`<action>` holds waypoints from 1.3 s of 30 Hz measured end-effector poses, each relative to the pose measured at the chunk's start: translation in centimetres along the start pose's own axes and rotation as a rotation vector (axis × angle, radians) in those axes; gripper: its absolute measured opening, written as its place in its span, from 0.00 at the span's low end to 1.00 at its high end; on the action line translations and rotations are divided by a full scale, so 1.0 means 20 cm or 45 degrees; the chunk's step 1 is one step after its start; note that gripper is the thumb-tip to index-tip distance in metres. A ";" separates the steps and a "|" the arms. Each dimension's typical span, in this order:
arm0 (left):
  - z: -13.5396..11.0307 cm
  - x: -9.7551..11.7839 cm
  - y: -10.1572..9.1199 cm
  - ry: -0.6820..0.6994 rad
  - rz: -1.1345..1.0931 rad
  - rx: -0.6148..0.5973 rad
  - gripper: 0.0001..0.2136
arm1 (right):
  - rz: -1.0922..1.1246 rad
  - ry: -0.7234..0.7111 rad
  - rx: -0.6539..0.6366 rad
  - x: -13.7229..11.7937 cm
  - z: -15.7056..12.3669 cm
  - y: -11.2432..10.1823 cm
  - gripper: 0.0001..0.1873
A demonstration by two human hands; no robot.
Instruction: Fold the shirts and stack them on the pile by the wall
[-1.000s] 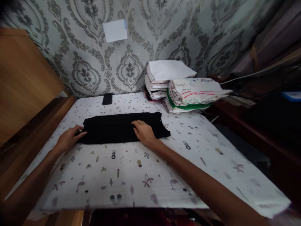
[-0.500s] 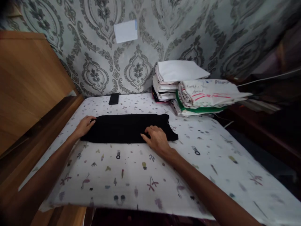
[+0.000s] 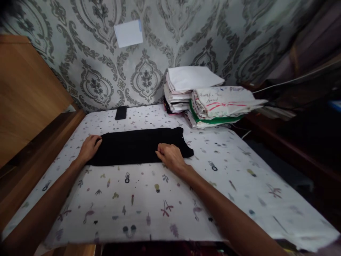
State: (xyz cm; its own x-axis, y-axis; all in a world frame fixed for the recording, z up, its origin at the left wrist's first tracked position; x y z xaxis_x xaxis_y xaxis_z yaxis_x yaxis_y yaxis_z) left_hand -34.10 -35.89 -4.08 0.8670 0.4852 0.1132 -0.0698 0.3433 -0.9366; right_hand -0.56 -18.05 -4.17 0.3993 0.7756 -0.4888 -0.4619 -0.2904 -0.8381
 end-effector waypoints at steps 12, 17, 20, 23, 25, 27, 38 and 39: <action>0.08 -0.04 -0.02 -0.524 0.294 -0.220 0.22 | 0.021 0.009 0.031 0.02 -0.01 0.01 0.10; 0.07 0.02 -0.03 -0.547 0.322 -0.243 0.19 | 0.032 -0.015 0.041 0.03 -0.01 0.02 0.09; 0.05 0.03 -0.05 -0.579 0.362 -0.231 0.20 | 0.047 -0.023 0.031 0.03 -0.01 0.01 0.09; 0.04 0.03 -0.06 -0.603 0.381 -0.209 0.19 | 0.049 -0.013 0.031 0.03 -0.01 0.01 0.09; 0.05 0.04 -0.06 -0.601 0.381 -0.211 0.18 | 0.051 -0.014 0.035 0.03 -0.01 0.01 0.09; 0.05 0.04 -0.07 -0.602 0.355 -0.232 0.18 | 0.059 -0.023 0.036 0.03 -0.02 0.01 0.09; -0.02 0.11 -0.15 -0.280 0.078 -0.043 0.25 | 0.155 0.170 0.363 0.20 -0.05 -0.24 0.08; -0.02 0.18 -0.14 -0.180 0.038 -0.038 0.25 | 0.114 0.226 0.435 0.26 -0.06 -0.29 0.09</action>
State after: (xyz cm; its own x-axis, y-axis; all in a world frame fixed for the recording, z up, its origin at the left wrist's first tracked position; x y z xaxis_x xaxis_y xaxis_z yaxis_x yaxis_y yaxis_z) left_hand -30.54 -35.47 -1.23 0.7866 0.6039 0.1284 -0.0783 0.3039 -0.9495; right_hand 5.06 -13.02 -2.04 0.4624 0.6384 -0.6154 -0.7260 -0.1259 -0.6761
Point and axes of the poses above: each hand's wrist, its own z-axis towards the middle knuckle, its own y-axis out of the palm, x = y × z, the point moved 8 cm from there along z, towards the middle knuckle, and after that the axes turned 3 degrees about z, right-handed, at the moved point
